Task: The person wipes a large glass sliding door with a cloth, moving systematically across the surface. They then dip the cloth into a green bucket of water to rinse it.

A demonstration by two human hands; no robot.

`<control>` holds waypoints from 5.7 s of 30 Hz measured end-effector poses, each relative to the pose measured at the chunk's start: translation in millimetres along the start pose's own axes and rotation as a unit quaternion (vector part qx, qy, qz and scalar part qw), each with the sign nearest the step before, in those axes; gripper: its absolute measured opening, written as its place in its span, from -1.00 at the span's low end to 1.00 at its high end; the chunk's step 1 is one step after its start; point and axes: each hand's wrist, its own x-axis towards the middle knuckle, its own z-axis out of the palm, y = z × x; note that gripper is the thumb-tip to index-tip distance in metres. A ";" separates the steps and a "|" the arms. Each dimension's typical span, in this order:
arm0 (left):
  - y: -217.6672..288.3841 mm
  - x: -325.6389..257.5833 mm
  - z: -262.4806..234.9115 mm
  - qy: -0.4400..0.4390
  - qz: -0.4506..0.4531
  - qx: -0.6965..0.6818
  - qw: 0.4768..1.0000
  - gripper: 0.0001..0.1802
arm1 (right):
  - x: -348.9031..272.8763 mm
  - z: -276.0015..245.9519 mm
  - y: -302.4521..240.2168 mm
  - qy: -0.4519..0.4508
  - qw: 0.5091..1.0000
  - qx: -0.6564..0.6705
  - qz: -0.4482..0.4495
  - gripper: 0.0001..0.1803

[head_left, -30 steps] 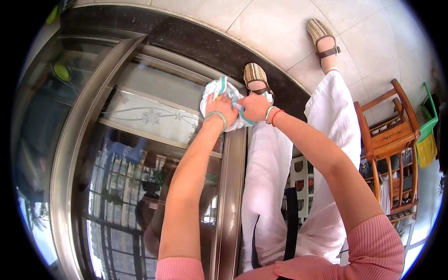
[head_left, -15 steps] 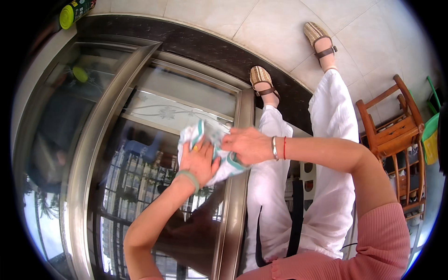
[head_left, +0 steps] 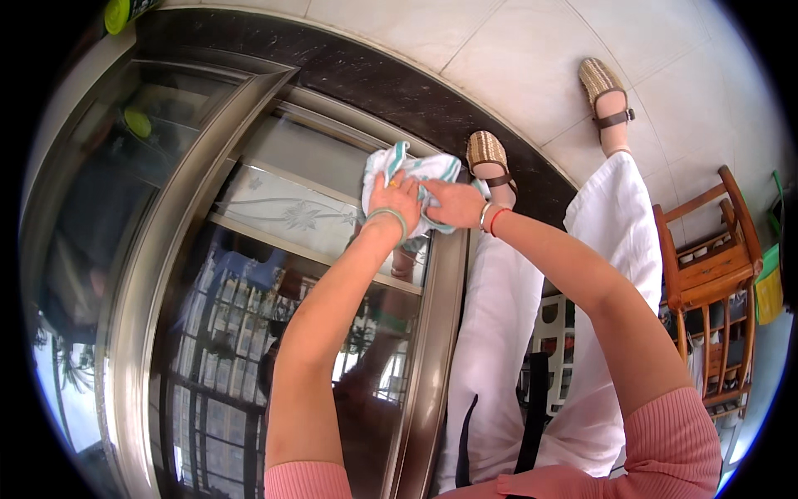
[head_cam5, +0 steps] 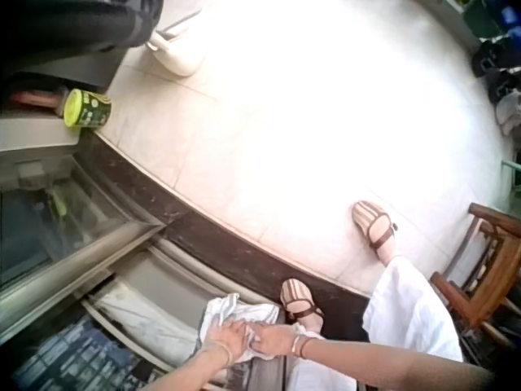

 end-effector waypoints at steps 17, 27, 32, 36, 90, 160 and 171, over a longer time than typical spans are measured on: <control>-51.0 -40.6 -17.0 0.081 -0.153 -0.019 0.985 -0.40 | 29.7 6.1 -63.2 0.112 0.990 0.089 -0.019 -0.43; -25.6 -34.9 -11.7 0.052 -0.137 -0.018 0.989 -0.40 | 8.6 16.0 -48.6 0.116 0.990 0.076 -0.018 -0.45; -22.8 -33.6 -13.5 0.049 -0.131 -0.011 0.990 -0.38 | 10.0 21.8 -39.4 0.114 0.991 0.063 -0.025 -0.44; -22.8 -32.9 -7.6 0.056 -0.124 -0.016 0.991 -0.38 | 8.6 18.7 -39.3 0.107 0.993 0.050 -0.029 -0.44; -10.6 4.8 8.1 0.044 -0.081 0.023 0.995 -0.38 | 21.5 29.4 3.6 0.126 0.990 0.029 -0.061 -0.47; -212.1 -47.3 -132.0 -0.019 -0.153 0.011 0.988 -0.33 | 140.5 -109.8 -195.1 0.165 0.966 -0.003 -0.198 -0.45; -234.6 66.3 -115.3 -0.038 -0.149 0.024 0.988 -0.29 | 187.9 -139.9 -151.1 0.096 0.983 0.146 -0.051 -0.42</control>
